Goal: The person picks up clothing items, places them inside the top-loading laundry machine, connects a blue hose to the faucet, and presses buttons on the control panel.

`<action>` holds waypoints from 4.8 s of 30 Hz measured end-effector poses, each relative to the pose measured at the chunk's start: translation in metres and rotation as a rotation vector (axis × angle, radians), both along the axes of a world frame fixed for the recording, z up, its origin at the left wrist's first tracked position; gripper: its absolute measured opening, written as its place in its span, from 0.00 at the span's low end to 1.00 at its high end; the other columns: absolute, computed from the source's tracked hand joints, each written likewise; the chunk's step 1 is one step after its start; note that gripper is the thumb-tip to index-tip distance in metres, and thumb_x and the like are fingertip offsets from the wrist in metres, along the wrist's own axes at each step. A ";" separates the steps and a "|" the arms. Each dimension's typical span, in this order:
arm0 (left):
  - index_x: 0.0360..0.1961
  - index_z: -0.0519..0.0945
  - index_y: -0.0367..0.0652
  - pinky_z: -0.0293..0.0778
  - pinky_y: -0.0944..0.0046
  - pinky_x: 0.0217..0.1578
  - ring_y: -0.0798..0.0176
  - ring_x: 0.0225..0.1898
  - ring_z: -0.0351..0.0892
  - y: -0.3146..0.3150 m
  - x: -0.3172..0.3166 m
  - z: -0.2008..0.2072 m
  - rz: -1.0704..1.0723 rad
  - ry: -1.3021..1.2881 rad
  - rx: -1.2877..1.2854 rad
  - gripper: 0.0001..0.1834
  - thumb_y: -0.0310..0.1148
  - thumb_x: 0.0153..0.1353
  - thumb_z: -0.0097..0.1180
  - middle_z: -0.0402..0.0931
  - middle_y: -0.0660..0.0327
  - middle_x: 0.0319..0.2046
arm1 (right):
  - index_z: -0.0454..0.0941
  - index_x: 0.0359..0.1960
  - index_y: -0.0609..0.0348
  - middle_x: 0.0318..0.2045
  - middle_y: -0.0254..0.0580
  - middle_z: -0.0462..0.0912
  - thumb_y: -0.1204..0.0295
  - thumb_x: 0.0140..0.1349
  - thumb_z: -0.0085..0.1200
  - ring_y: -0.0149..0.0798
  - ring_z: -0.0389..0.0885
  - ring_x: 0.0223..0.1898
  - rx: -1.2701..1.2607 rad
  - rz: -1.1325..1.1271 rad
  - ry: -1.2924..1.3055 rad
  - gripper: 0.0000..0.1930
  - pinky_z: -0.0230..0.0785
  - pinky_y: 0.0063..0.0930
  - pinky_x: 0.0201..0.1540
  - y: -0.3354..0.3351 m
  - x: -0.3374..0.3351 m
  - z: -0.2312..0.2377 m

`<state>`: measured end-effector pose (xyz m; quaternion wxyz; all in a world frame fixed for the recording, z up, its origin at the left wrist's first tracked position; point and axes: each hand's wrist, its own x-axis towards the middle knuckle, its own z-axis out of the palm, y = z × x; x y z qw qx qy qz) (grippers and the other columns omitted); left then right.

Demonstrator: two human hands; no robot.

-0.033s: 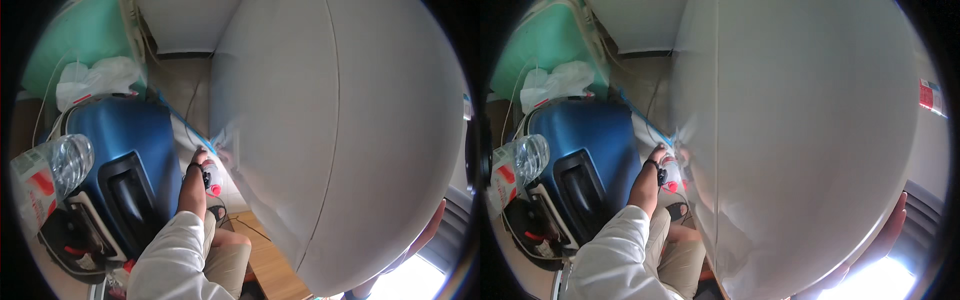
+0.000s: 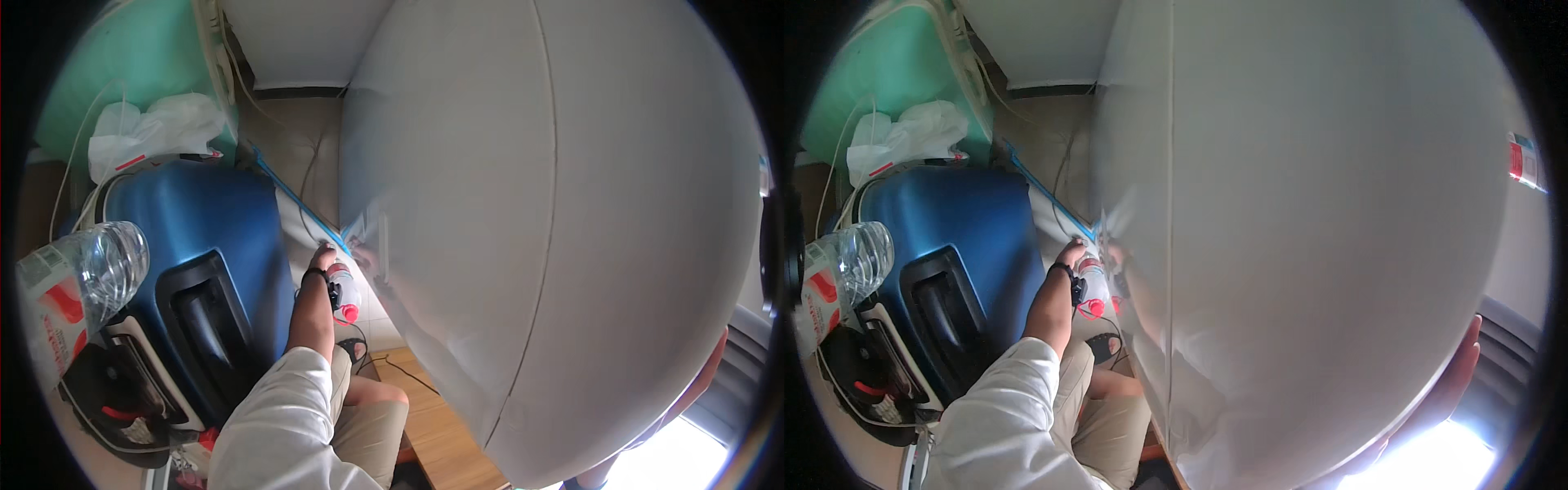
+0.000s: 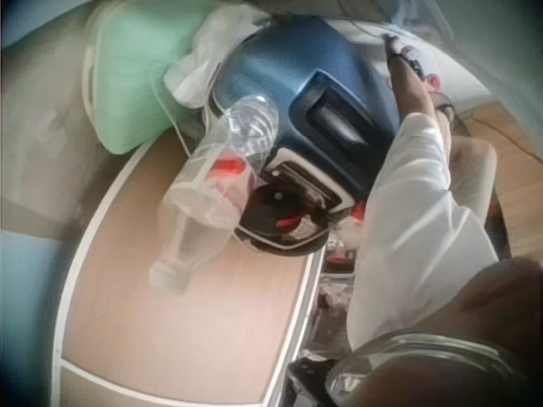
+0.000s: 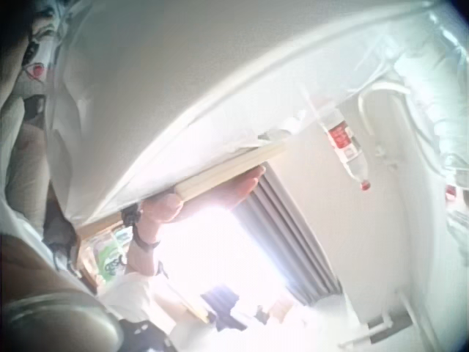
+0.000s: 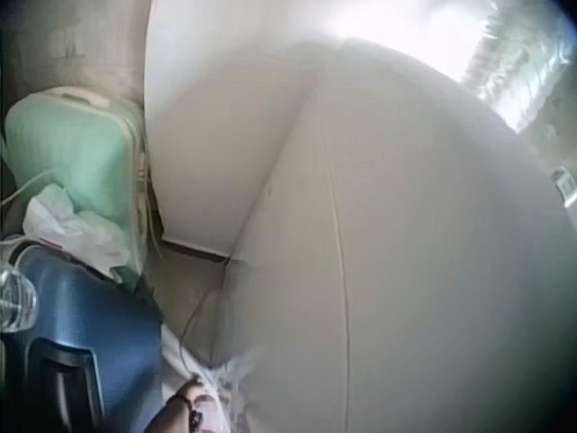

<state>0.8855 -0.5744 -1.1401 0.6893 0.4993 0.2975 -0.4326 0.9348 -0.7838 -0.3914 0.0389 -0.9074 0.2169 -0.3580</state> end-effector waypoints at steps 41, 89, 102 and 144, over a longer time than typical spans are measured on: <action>0.62 0.77 0.39 0.59 0.41 0.69 0.42 0.72 0.59 0.077 0.012 -0.093 -0.770 0.132 0.872 0.33 0.48 0.63 0.42 0.60 0.42 0.71 | 0.51 0.73 0.60 0.69 0.57 0.61 0.38 0.66 0.35 0.55 0.67 0.67 -0.126 0.272 0.247 0.44 0.70 0.53 0.64 0.000 -0.008 -0.012; 0.59 0.78 0.33 0.75 0.70 0.42 0.70 0.39 0.77 0.142 0.017 0.623 0.097 -0.448 0.222 0.20 0.25 0.67 0.47 0.80 0.60 0.51 | 0.77 0.52 0.61 0.48 0.51 0.83 0.74 0.56 0.61 0.55 0.82 0.47 0.576 0.967 0.165 0.20 0.75 0.43 0.51 0.120 -0.091 0.107; 0.60 0.78 0.34 0.73 0.70 0.42 0.71 0.38 0.76 0.133 0.015 0.633 0.057 -0.409 0.212 0.20 0.25 0.68 0.48 0.78 0.64 0.39 | 0.65 0.64 0.70 0.53 0.67 0.79 0.55 0.62 0.60 0.58 0.81 0.54 0.935 0.461 1.059 0.36 0.74 0.41 0.54 0.157 0.012 -0.249; 0.63 0.74 0.35 0.76 0.67 0.38 0.69 0.38 0.78 0.109 -0.020 0.551 -0.375 -0.503 0.549 0.22 0.25 0.68 0.54 0.76 0.55 0.49 | 0.79 0.46 0.64 0.42 0.63 0.84 0.62 0.64 0.47 0.63 0.82 0.47 0.815 0.525 1.139 0.19 0.73 0.53 0.53 0.175 0.037 -0.380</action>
